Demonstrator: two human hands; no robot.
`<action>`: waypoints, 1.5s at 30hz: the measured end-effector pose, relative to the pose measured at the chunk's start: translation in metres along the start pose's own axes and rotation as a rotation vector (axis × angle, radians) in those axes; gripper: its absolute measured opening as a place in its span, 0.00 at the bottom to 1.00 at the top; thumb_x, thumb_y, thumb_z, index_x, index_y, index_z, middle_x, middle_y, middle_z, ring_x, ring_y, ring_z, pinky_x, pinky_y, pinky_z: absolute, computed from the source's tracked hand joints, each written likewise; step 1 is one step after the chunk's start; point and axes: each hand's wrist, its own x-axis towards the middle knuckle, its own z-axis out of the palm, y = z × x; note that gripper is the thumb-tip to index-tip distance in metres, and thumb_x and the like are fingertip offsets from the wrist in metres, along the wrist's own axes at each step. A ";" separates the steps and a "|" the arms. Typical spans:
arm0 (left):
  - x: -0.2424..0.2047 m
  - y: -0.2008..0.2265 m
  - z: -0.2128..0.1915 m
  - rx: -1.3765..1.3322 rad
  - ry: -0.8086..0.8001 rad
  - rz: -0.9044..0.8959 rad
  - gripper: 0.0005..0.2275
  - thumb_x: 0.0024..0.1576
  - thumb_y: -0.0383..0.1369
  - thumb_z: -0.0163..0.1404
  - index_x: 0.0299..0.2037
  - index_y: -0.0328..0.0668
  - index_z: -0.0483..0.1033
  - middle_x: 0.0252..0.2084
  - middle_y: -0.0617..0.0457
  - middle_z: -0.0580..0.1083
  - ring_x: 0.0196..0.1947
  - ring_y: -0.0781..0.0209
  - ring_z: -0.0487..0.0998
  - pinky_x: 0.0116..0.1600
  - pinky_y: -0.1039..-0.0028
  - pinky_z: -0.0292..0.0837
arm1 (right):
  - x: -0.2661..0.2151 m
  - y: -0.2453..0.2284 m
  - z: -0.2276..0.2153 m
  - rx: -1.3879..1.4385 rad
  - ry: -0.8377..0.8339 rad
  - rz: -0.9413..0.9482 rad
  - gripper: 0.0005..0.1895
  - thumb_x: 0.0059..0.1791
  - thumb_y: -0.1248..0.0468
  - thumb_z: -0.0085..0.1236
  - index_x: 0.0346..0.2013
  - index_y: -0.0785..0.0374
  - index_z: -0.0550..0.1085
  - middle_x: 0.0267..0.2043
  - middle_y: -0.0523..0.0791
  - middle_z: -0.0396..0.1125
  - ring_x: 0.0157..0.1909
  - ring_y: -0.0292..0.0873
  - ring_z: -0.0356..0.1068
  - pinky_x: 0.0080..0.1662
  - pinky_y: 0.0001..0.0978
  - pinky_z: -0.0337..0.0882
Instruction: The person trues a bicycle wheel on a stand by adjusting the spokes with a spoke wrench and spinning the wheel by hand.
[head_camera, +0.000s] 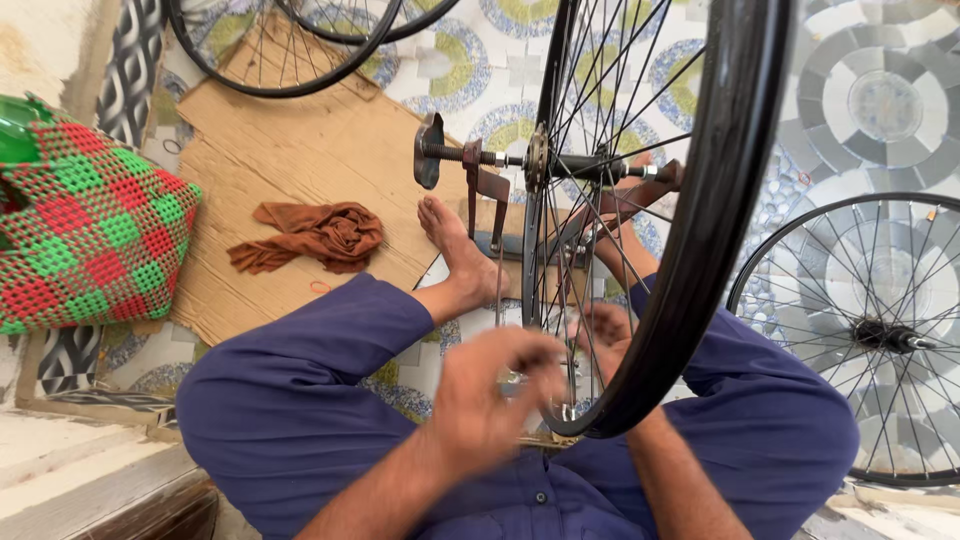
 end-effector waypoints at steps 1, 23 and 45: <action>-0.001 0.014 -0.003 -0.067 -0.066 0.128 0.16 0.56 0.36 0.61 0.47 0.33 0.75 0.36 0.47 0.76 0.35 0.53 0.80 0.40 0.68 0.77 | 0.004 -0.002 -0.002 0.048 0.119 -0.037 0.15 0.49 0.68 0.63 0.50 0.67 0.73 0.42 0.44 0.74 0.44 0.37 0.73 0.48 0.30 0.75; -0.061 -0.059 0.021 0.614 -0.127 0.244 0.19 0.45 0.30 0.64 0.48 0.35 0.77 0.41 0.50 0.77 0.45 0.50 0.77 0.49 0.61 0.74 | -0.029 0.027 -0.058 0.025 0.162 0.133 0.07 0.54 0.67 0.55 0.39 0.71 0.70 0.42 0.48 0.72 0.43 0.43 0.78 0.45 0.34 0.78; -0.060 -0.055 0.021 0.583 -0.110 0.211 0.20 0.44 0.30 0.65 0.47 0.34 0.77 0.40 0.50 0.77 0.44 0.51 0.78 0.48 0.62 0.74 | -0.030 0.035 -0.042 -0.149 -0.269 0.290 0.18 0.57 0.55 0.49 0.39 0.70 0.76 0.37 0.46 0.71 0.41 0.39 0.71 0.47 0.33 0.74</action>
